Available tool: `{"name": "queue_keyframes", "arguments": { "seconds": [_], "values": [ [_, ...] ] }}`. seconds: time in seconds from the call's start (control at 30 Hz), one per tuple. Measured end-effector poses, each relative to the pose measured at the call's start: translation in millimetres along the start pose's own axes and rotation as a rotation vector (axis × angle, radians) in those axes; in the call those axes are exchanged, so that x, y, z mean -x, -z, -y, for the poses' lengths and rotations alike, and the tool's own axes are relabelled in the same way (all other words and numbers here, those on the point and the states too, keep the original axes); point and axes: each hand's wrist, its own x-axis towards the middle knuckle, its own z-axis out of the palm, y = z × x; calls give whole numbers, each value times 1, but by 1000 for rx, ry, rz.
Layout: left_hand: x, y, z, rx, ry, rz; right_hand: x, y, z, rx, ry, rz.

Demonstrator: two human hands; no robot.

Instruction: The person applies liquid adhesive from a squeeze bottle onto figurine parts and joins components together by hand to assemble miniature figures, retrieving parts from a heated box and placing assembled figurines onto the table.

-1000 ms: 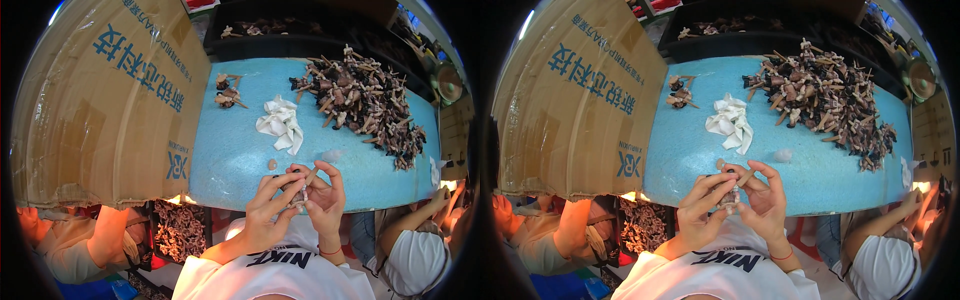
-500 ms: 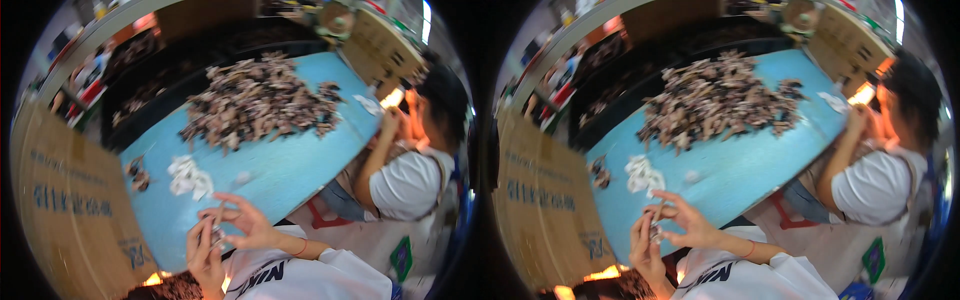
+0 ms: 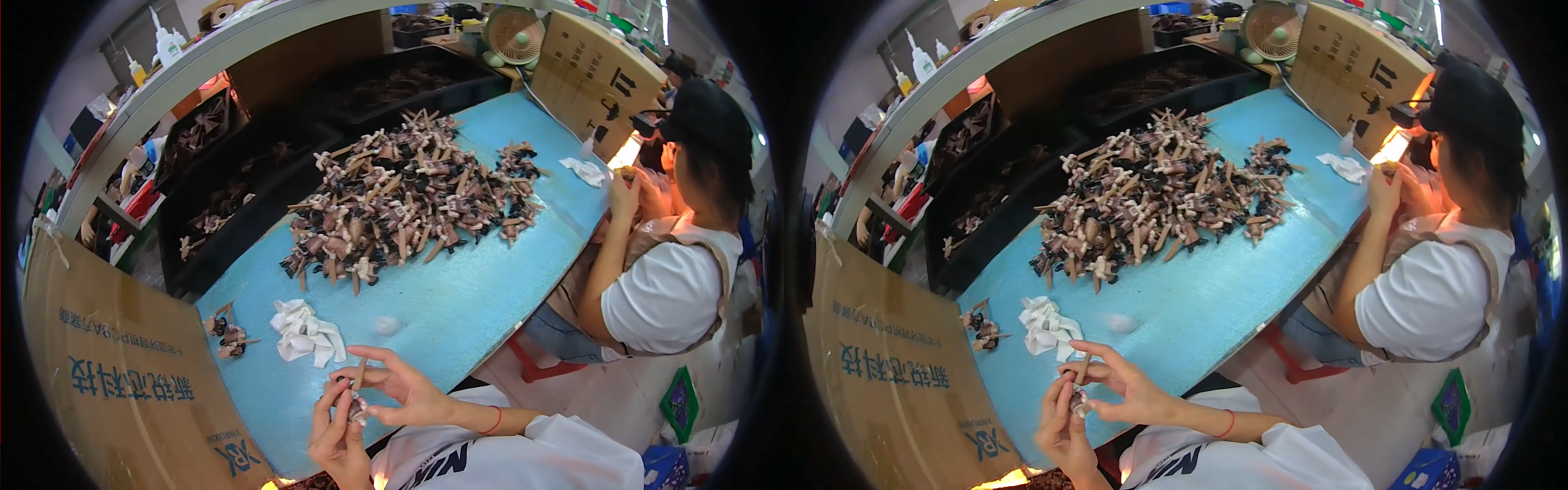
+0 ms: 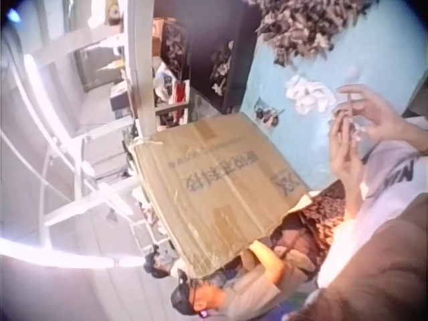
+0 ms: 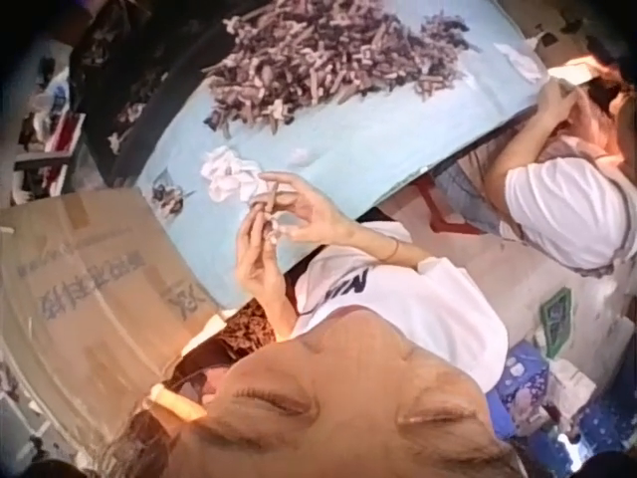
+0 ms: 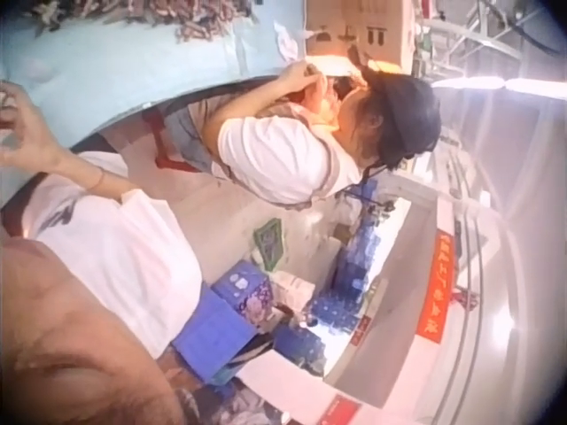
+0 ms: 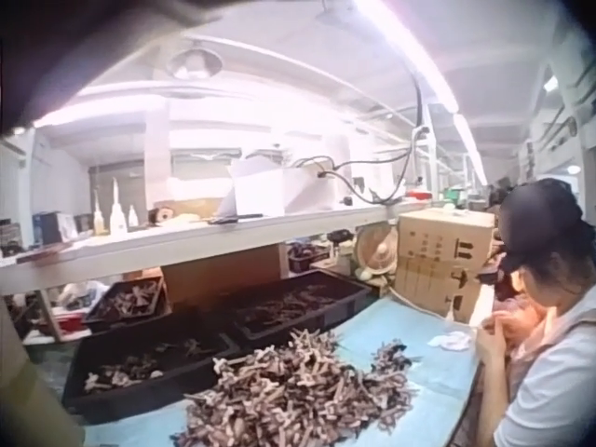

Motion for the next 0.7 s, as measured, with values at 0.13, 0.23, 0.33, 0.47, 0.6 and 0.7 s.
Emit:
{"name": "queue_keyframes", "arguments": {
  "seconds": [0.13, 0.23, 0.33, 0.47, 0.6, 0.7],
  "values": [
    [-2, -2, 2, 46, 27, 2, -1, 4, 0, 35, 15, -16],
    [-2, -1, 1, 41, 35, -4, -3, 3, 0, 24, 14, -7],
    [-3, -2, 0, 32, 27, -4, -3, 4, 1, 21, 11, -10],
    [-6, -6, 1, 41, 13, 3, -2, 6, 4, 40, 12, -23],
    [-6, -8, 1, 47, 11, 3, -3, 8, 5, 41, 18, -26],
    [-6, -9, 2, 55, 19, 9, -2, 8, 7, 49, 27, -38]
  ]
}}
